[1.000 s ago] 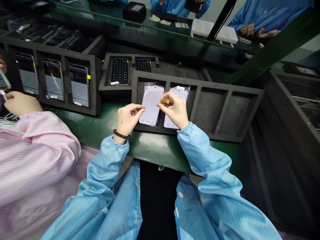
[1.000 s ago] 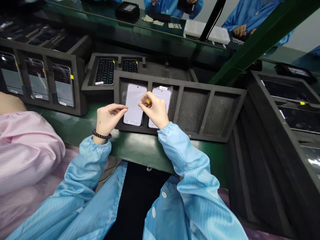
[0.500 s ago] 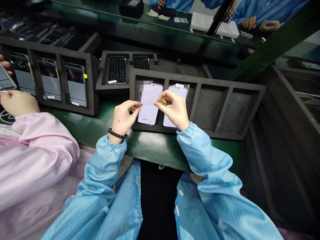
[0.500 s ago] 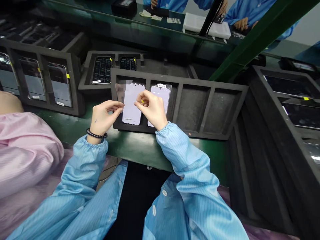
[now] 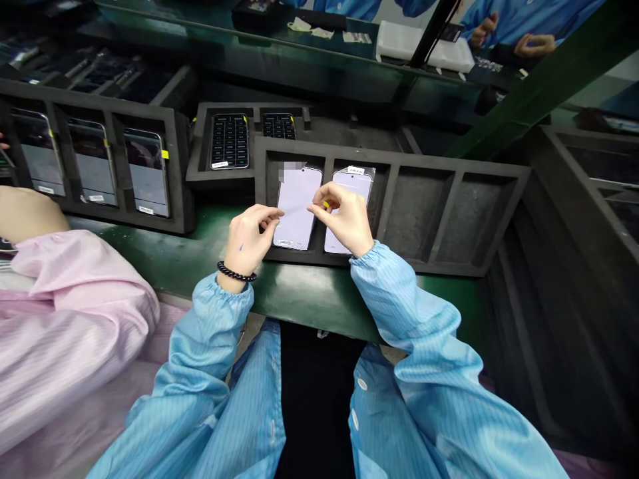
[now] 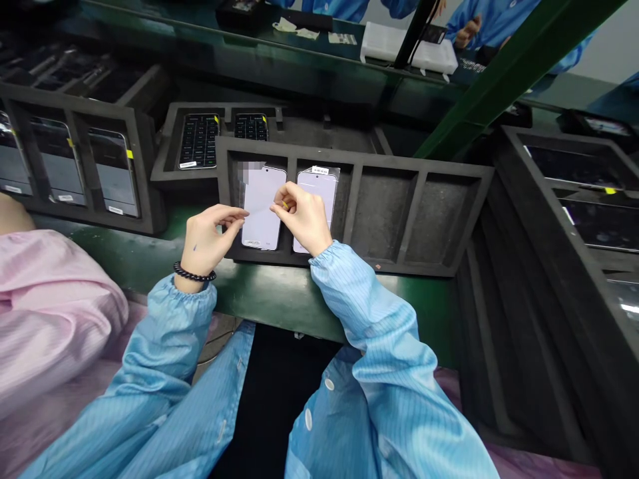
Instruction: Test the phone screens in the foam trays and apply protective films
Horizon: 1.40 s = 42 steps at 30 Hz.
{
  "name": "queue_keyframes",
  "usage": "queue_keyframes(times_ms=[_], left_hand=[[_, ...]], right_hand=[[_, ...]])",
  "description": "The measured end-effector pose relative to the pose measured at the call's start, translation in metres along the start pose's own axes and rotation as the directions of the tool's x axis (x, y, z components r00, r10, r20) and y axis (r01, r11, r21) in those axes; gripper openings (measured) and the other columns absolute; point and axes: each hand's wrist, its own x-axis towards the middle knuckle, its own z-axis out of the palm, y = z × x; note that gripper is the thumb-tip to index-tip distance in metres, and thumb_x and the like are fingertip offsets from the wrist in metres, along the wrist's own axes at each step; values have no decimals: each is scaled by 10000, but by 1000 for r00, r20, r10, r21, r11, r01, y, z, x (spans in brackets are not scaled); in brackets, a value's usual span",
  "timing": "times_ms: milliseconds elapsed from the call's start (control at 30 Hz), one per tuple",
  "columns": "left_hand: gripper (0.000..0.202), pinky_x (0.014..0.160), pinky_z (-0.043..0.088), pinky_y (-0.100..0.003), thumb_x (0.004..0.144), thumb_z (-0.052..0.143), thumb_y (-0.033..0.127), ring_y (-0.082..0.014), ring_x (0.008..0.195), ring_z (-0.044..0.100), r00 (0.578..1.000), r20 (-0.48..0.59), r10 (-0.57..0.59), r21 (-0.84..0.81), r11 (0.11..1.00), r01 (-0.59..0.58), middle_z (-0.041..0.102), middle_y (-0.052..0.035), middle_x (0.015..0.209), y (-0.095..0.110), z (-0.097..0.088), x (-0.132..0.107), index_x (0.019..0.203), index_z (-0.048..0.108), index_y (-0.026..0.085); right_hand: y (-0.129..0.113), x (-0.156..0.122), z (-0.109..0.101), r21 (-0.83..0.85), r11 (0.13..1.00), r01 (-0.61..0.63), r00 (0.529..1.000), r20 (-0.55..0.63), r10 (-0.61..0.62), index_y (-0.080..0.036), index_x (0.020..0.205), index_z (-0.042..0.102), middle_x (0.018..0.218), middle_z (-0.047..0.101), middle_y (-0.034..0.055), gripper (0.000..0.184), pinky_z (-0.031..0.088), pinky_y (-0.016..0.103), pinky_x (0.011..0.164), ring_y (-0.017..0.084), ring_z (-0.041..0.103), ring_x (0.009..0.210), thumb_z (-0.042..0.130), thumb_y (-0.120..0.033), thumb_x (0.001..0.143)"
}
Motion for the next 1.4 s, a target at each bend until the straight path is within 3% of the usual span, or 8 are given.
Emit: queue_keyframes(times_ms=[367,600,767,900,1000,1100,1233,1400], left_hand=[[229,753,522,-288,860,532,180,-164,751,652,1000,-15,26,133,991,-24,730,-48,930,2,7,-4,958,739,185],[238,719,511,-279,867,552,188,-172,757,672,998,-58,25,194,981,-13,734,-42,936,3,15,-6,1016,738,202],[246,690,526,-268,918,606,334,-154,782,678,964,-265,-33,148,986,75,722,-44,1062,16,2,-13,1101,720,217],[273,790,560,-263,941,562,317,-157,943,669,908,-399,-126,-42,992,119,678,-73,1160,6,-4,-32,1155,691,207],[540,948,561,-325,865,657,369,-226,1218,606,931,-249,-267,-271,942,198,595,-129,1351,-20,9,-45,1367,542,204],[745,1099,491,-417,779,738,426,-279,1314,563,948,-33,-317,-382,880,281,560,-163,1424,-45,26,-50,1430,467,184],[715,1163,431,-470,767,730,447,-304,1315,570,948,79,-307,-422,852,311,590,-159,1414,-57,34,-48,1386,517,161],[764,1182,410,-471,752,744,458,-306,1343,549,941,103,-321,-444,832,332,571,-154,1443,-56,32,-47,1407,498,151]], right_hand=[[3,2,3,-99,995,25,1000,4,-25,-208,756,559,705,607,-43,164,439,247,655,106,541,646,701,-131,782],[5,2,13,-373,927,46,999,18,-43,-210,867,594,732,633,-20,84,419,274,663,148,577,685,632,-137,849],[-8,2,3,-514,855,69,973,-155,-172,-168,1206,585,1064,666,117,345,483,362,747,276,616,983,655,-315,901],[-12,-23,-24,-460,883,95,932,-271,-242,-182,1308,547,941,635,84,380,507,404,794,246,614,862,525,-373,980],[9,-60,-39,-552,804,220,892,-219,-395,-221,1216,636,842,634,62,287,495,386,756,220,584,776,470,-294,993],[42,-93,-41,-645,624,441,824,15,-567,-223,1082,723,843,662,68,246,465,354,688,196,547,741,516,-250,952],[67,-111,-35,-652,545,526,798,159,-581,-247,1070,760,781,647,42,252,431,351,705,175,500,707,549,-256,932],[69,-107,-28,-674,505,539,804,233,-548,-209,1221,720,873,635,61,329,385,359,794,186,481,804,563,-310,950]])
